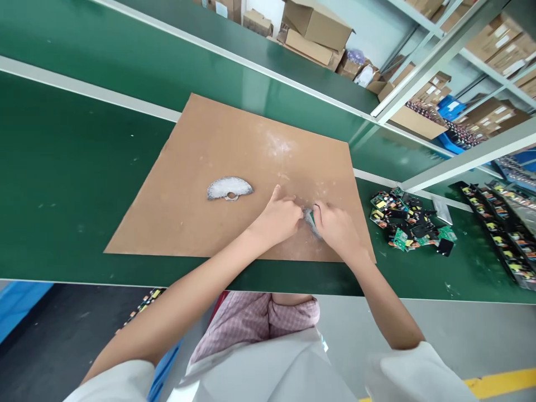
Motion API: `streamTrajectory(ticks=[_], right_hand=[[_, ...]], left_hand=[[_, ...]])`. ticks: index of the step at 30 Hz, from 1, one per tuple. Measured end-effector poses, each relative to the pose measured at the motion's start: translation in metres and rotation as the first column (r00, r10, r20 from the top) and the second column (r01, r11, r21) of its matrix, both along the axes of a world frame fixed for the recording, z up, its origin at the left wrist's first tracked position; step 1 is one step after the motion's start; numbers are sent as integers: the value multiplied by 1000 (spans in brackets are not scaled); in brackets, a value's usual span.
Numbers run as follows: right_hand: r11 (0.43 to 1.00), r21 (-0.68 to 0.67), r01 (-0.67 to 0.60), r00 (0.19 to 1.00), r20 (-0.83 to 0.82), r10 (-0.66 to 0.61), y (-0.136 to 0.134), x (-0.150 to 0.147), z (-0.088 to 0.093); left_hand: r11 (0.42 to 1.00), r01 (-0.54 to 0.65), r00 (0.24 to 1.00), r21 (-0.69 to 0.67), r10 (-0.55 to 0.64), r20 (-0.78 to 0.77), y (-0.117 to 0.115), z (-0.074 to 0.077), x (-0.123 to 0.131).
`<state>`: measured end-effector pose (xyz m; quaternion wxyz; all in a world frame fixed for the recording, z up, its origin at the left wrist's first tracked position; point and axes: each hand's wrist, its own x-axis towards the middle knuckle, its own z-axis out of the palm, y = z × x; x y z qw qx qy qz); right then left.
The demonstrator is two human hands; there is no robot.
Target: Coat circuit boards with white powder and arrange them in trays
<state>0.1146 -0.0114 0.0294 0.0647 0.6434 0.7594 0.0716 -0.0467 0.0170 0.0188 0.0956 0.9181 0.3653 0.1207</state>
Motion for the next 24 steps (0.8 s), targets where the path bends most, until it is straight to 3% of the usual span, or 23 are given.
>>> streamTrajectory(ticks=[9,18,24], right_hand=[[996,-56,65,993,98,-59,-28,0,3],[1000,-12,0,1000,26,1,3,-2,1],[999,-37,-6,998,66,8,-26,6,2]], left_hand=[[1000,-20,1000,12,20,20,0,-7,3],[1000,-17,1000,9,17,16,-1,-5,1],[999,-28,999,24,27,20,0,-8,3]])
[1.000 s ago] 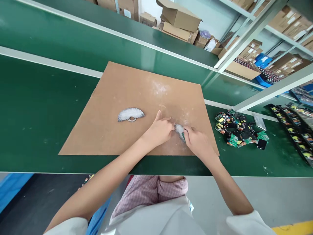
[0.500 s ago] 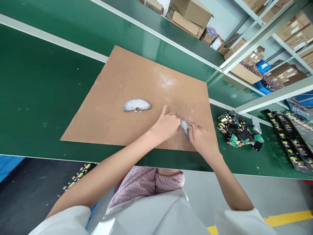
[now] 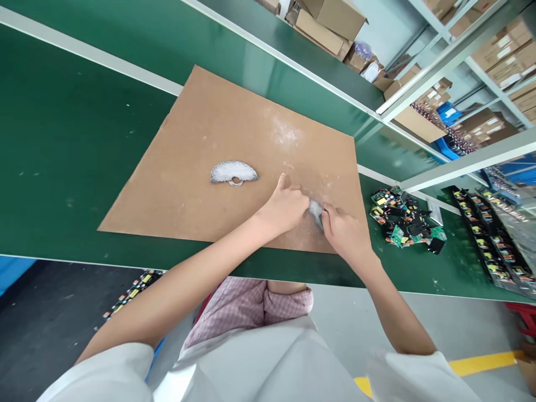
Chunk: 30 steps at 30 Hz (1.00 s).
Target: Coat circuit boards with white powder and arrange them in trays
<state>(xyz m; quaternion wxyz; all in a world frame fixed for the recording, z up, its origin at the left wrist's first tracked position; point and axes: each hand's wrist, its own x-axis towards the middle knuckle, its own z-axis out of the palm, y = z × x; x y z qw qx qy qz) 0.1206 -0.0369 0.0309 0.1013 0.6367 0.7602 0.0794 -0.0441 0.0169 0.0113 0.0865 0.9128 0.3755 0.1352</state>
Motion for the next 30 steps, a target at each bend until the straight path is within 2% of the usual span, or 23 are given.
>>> streamTrajectory(ticks=[3,9,13,17,25,30], right_hand=[[999,23,43,999,30,-44,-1,-6,-2],[999,24,45,999,1,-45,29,-17,0],[999,-39,5,1000,-15,-6,16,-10,4],[997,-57,42,999,24,-41,-3,-7,6],[1000,8,29,999,42,-29,25,-23,5],[998,-58,12,995,102,-6,7,-13,8]], left_hand=[[1000,14,1000,5,-14,10,0,-1,0],[999,8,1000,46,-8,-5,-2,2,0],[999,-10,1000,50,11,-6,-2,2,0],[999,11,1000,50,-11,0,-1,-1,1],[997,10,1000,71,-9,-10,-3,1,0],[995,5,1000,100,-4,-6,-3,-1,1]])
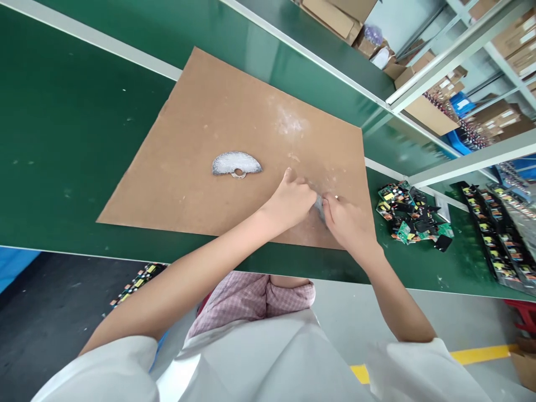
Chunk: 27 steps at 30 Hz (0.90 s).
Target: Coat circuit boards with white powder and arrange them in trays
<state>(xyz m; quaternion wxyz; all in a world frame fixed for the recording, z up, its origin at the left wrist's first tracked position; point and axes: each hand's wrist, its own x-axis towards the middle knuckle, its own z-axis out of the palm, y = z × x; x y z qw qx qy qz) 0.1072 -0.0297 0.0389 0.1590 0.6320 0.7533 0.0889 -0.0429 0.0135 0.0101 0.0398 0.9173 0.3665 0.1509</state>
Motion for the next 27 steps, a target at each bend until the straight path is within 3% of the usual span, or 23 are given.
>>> streamTrajectory(ticks=[4,12,20,27], right_hand=[[1000,-6,21,1000,5,-21,-10,6,-2],[1000,30,6,998,-67,-4,25,-4,-4],[999,30,33,996,79,-35,-11,-7,-3],[997,50,58,998,-31,-57,24,-14,-4]], left_hand=[[1000,5,1000,-26,-5,-2,0,0,1],[999,0,1000,-47,1,15,1,2,1],[999,-6,1000,-49,7,16,1,2,1],[999,-7,1000,-39,7,6,0,1,1]])
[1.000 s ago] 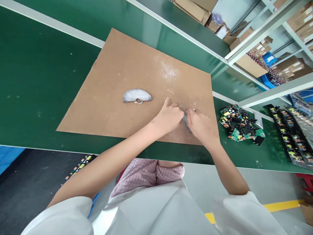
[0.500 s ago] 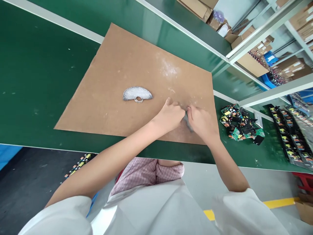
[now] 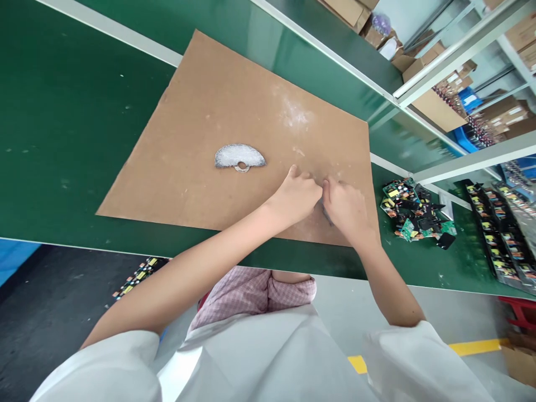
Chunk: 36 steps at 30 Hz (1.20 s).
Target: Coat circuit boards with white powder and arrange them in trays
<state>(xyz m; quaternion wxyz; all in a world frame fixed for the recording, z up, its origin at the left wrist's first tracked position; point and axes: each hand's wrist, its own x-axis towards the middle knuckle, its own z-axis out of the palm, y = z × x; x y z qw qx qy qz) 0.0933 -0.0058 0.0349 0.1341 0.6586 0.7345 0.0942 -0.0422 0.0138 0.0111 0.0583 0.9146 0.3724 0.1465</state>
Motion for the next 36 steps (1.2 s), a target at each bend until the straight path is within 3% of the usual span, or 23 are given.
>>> streamTrajectory(ticks=[3,10,18,26,33,36], right_hand=[[999,-39,-24,1000,2,24,-3,6,1],[999,-51,-1,995,101,6,-42,17,0],[1000,18,-14,1000,-26,14,5,6,-2],[999,-29,-39,999,-4,39,-29,23,-3],[997,57,-58,993,-100,64,7,14,-6],[996,39,-81,989,-120,85,4,18,-4]], left_hand=[[1000,-3,1000,5,3,7,0,0,0],[1000,-5,1000,-2,5,-4,0,-1,1],[1000,-1,1000,-17,1,0,1,1,0],[1000,-9,1000,0,9,-14,0,0,1],[1000,4,1000,-6,-4,1,2,-2,0],[1000,13,1000,-28,-12,27,1,-1,1]])
